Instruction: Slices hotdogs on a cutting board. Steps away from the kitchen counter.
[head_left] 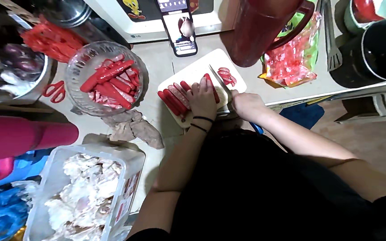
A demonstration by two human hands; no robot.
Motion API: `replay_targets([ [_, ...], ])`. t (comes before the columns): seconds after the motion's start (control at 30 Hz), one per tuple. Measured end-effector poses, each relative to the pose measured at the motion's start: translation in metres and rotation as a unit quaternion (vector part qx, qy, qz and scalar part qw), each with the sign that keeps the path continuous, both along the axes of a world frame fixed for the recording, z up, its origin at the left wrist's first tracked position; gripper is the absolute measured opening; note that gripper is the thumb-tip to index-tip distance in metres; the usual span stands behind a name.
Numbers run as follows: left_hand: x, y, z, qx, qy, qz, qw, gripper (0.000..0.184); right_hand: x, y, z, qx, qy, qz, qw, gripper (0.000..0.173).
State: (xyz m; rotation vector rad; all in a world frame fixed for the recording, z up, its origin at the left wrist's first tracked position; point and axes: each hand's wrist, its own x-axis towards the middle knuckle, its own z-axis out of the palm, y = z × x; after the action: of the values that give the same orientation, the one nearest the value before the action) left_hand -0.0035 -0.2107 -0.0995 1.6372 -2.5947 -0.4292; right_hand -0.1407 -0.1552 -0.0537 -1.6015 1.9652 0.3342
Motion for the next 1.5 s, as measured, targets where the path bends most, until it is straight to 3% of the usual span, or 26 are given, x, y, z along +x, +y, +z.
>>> replay_targets([
  [0.17,0.004,-0.005,-0.007,0.014,-0.007,-0.025,1.000,0.048,0.008,-0.013,-0.001,-0.053,-0.008,0.017,0.998,0.027],
  [0.37,0.007,-0.011,-0.006,0.042,-0.005,-0.037,0.998,0.050,0.013,-0.022,0.005,-0.024,0.054,0.051,0.997,0.028],
  [1.13,0.005,-0.009,-0.002,0.042,-0.016,-0.019,0.999,0.047,0.000,-0.023,-0.008,-0.016,0.065,0.106,0.992,0.026],
  [1.5,0.004,-0.005,-0.002,0.034,-0.013,-0.010,0.999,0.046,-0.002,-0.018,0.003,-0.018,0.075,0.108,0.991,0.026],
])
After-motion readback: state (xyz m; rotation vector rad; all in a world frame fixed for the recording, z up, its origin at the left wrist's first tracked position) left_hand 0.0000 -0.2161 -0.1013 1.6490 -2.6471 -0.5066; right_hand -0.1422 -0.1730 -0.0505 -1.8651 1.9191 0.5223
